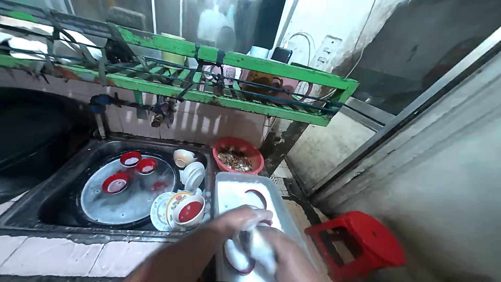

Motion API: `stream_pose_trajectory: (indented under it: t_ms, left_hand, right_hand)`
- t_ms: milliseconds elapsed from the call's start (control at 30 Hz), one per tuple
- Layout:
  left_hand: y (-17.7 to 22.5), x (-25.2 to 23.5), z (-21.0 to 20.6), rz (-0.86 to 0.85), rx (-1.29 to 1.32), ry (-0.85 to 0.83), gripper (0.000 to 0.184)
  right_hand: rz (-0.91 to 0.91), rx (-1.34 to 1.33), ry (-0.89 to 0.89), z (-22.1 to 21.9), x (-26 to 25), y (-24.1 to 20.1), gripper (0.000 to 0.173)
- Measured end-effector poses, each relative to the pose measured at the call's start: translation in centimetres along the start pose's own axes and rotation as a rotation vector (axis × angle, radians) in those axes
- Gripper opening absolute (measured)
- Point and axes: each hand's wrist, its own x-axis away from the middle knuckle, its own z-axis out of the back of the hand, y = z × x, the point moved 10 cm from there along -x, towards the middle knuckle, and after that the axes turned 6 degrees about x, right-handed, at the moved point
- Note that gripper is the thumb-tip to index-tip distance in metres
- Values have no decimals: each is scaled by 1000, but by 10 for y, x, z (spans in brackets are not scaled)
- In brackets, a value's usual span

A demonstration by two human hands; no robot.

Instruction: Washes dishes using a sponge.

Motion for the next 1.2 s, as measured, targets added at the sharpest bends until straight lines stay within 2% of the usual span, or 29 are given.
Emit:
stream_pose_trajectory:
  t_ms: [33,100,167,200,267,333,367,433,467,500,533,567,600,633,700,733,767,800,867,900,933,967,1000,1033,1100,1133,1167,1200]
  left_hand:
    - [-5,4,3,74,-10,-35,50]
    - [-5,12,5,155,81,-42,49]
    - [3,13,-4,114,164,-75,51]
    - [7,12,-5,90,188,-39,52]
    - [21,1,0,-71,126,101,45]
    - [39,0,6,-239,-42,256,39]
    - [50,7,7,-333,-140,304,38]
    - [64,24,3,-624,-314,392,36]
    - [65,30,-2,-760,-352,420,37]
    - [64,33,-5,-821,-344,432,38]
    - [60,30,-4,-781,-295,428,38]
    - [53,24,-1,-633,-215,393,38]
    - [41,15,1,-428,-132,326,41]
    - [28,8,0,-227,-71,228,44]
    - [9,6,-8,26,-66,-6,48]
    - [5,7,-9,95,-69,-83,57]
    - [4,6,-7,98,-57,-89,66]
    - [8,2,-3,23,-27,-34,67]
    - [27,0,3,-270,32,136,51]
    - [38,6,2,-416,31,236,44]
    - [44,13,1,-510,11,327,40]
    - [43,15,0,-500,-15,358,38]
    - [40,12,0,-411,-50,324,39]
    - [33,7,-1,-281,-75,236,41]
    - [12,2,-4,-16,-83,48,49]
    - [3,0,-4,61,-55,14,59]
    - [1,-3,-2,41,-39,31,65]
    - [8,-5,-2,-56,-33,72,62]
  right_hand:
    - [192,220,-20,-1,0,-17,35]
    - [417,448,111,10,-1,-33,33]
    - [469,540,349,24,-3,-22,29]
    - [421,544,436,26,-3,-11,29]
    - [194,397,461,23,-4,7,41]
    - [-188,-67,414,13,-3,32,49]
    - [-385,-404,405,4,-1,46,45]
    - [-646,-990,422,-11,6,57,28]
    - [-718,-1151,437,-13,7,58,27]
    - [-739,-1159,424,-12,6,58,27]
    - [-702,-1018,397,-6,4,58,27]
    - [-597,-763,336,2,1,53,33]
    - [-440,-476,247,6,-3,42,43]
    - [-247,-190,150,6,-6,25,47]
    - [140,198,81,-3,-3,-12,37]
    - [203,222,78,-6,-1,-16,35]
    - [151,128,105,-4,0,-7,35]
    - [-4,-75,156,0,-1,12,36]
    - [-438,-603,321,3,1,56,36]
    - [-587,-766,392,2,2,65,30]
    - [-653,-805,419,3,3,64,28]
    - [-627,-709,397,6,3,57,31]
    - [-512,-527,340,10,4,45,41]
    - [-335,-294,273,12,3,29,48]
    - [-39,35,195,4,5,3,49]
    - [-18,38,179,1,6,4,48]
    - [-81,-59,195,1,5,13,48]
    - [-224,-259,236,3,5,29,47]
